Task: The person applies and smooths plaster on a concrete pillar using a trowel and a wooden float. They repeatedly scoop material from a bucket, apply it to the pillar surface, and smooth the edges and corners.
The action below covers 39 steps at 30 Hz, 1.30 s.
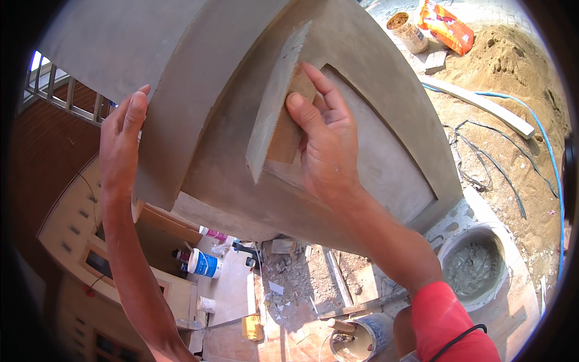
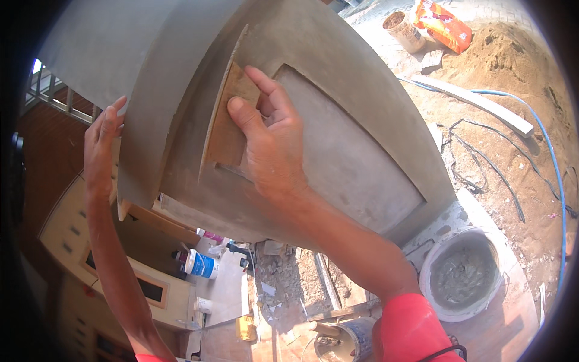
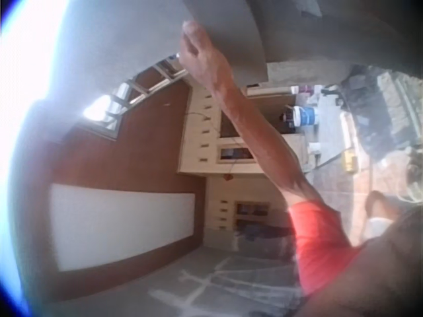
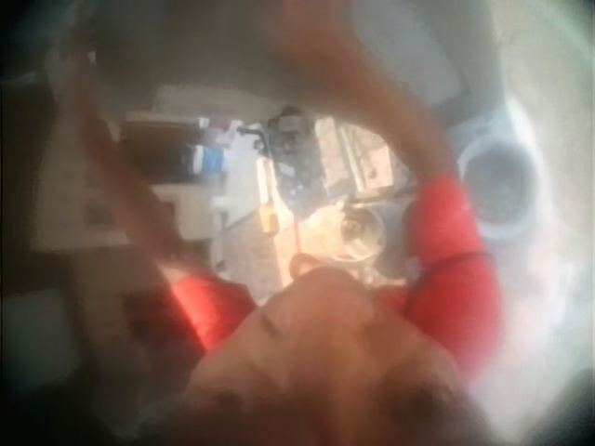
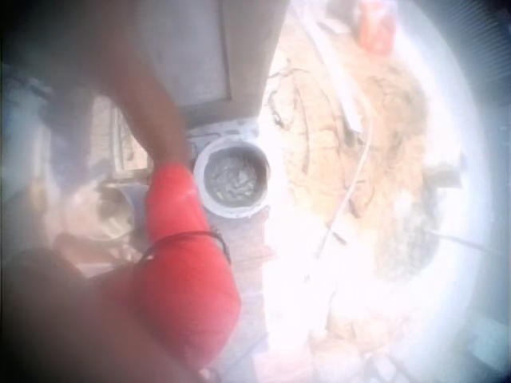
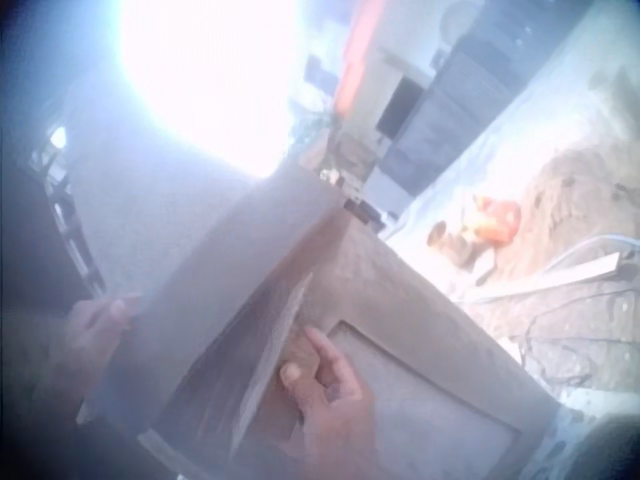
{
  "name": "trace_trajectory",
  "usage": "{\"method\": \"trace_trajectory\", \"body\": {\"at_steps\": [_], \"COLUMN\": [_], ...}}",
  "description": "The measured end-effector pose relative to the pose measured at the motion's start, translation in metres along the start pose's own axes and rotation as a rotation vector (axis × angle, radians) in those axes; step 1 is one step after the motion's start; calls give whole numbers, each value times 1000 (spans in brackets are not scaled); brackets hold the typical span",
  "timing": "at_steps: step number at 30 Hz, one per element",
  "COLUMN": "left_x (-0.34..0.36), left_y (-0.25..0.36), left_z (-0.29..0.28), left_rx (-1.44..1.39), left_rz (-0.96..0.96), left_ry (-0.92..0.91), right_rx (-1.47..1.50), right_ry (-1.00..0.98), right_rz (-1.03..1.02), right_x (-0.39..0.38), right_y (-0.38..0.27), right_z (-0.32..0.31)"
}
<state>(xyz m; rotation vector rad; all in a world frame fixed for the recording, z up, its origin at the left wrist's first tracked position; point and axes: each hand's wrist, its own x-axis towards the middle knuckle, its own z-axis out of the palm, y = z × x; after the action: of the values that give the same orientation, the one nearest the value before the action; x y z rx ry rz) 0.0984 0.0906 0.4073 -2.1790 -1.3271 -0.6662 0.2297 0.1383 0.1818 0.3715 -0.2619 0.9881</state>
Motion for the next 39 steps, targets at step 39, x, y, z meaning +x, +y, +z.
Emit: {"method": "trace_trajectory", "body": {"at_steps": [39], "left_x": [-27], "left_y": [44], "left_z": [-10], "left_rx": [62], "left_rz": [213], "left_ry": [-116], "right_rx": [-511], "right_ry": [-162], "right_rz": [346], "right_x": [-45], "right_y": [-58], "right_z": [-34]}}
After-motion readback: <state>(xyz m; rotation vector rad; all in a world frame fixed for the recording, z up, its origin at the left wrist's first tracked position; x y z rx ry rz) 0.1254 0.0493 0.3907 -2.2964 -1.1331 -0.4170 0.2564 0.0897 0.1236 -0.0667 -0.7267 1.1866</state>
